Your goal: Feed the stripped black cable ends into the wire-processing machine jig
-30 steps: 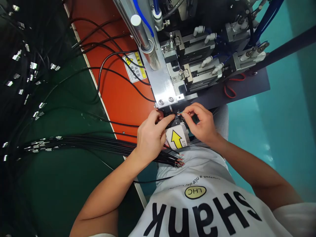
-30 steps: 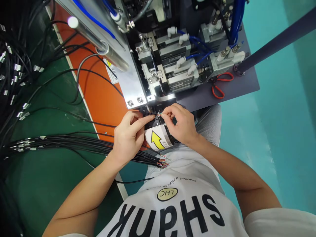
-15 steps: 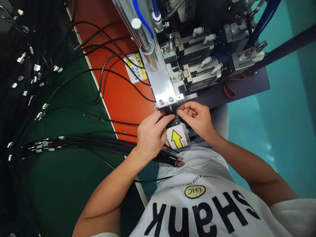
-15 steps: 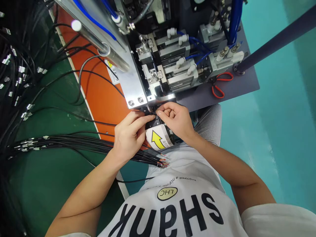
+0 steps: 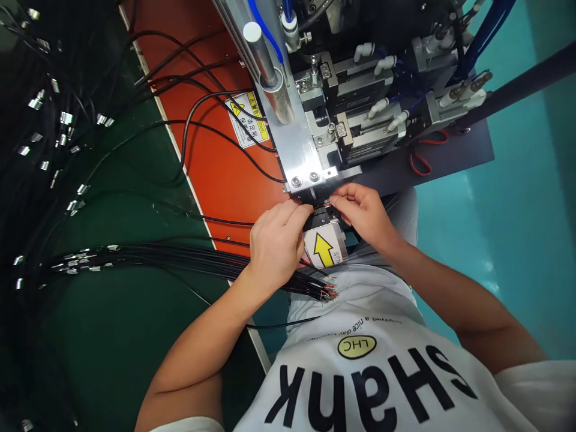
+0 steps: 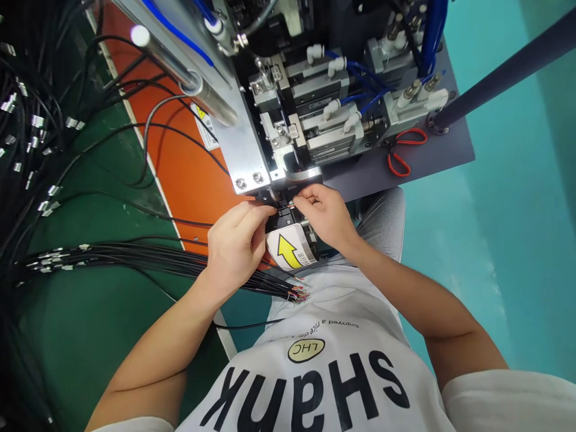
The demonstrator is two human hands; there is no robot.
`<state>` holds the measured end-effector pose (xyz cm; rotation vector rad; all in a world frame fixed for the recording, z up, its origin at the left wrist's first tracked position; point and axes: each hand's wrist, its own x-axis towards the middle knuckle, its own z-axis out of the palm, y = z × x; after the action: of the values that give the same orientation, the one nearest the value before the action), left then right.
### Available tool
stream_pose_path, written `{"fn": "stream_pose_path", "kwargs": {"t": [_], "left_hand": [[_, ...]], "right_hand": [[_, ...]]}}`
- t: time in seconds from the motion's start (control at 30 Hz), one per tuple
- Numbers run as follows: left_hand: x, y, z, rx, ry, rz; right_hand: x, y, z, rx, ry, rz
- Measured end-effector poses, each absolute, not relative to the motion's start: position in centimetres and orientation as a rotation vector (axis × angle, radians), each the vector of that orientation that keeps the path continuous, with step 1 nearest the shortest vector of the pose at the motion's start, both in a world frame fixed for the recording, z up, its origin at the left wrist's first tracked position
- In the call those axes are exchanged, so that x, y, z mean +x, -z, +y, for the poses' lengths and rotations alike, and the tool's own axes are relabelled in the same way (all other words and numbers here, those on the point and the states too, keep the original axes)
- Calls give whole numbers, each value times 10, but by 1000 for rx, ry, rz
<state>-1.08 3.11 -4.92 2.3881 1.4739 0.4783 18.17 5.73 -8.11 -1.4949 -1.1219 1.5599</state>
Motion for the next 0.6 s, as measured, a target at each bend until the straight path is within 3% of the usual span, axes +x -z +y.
{"fn": "stream_pose_path", "kwargs": {"t": [0.1,0.3,0.6], "left_hand": [[-11,49,30,2436,-500,1476],[-10,49,24,2512,-580,1592],[-17,44,19,2206,-632,1470]], "right_hand": [[185,77,56,-1485,-1590,-1169],[196,72,35,-1443,-1039,-1650],[184,83,56,-1414,-1623,-1095]]}}
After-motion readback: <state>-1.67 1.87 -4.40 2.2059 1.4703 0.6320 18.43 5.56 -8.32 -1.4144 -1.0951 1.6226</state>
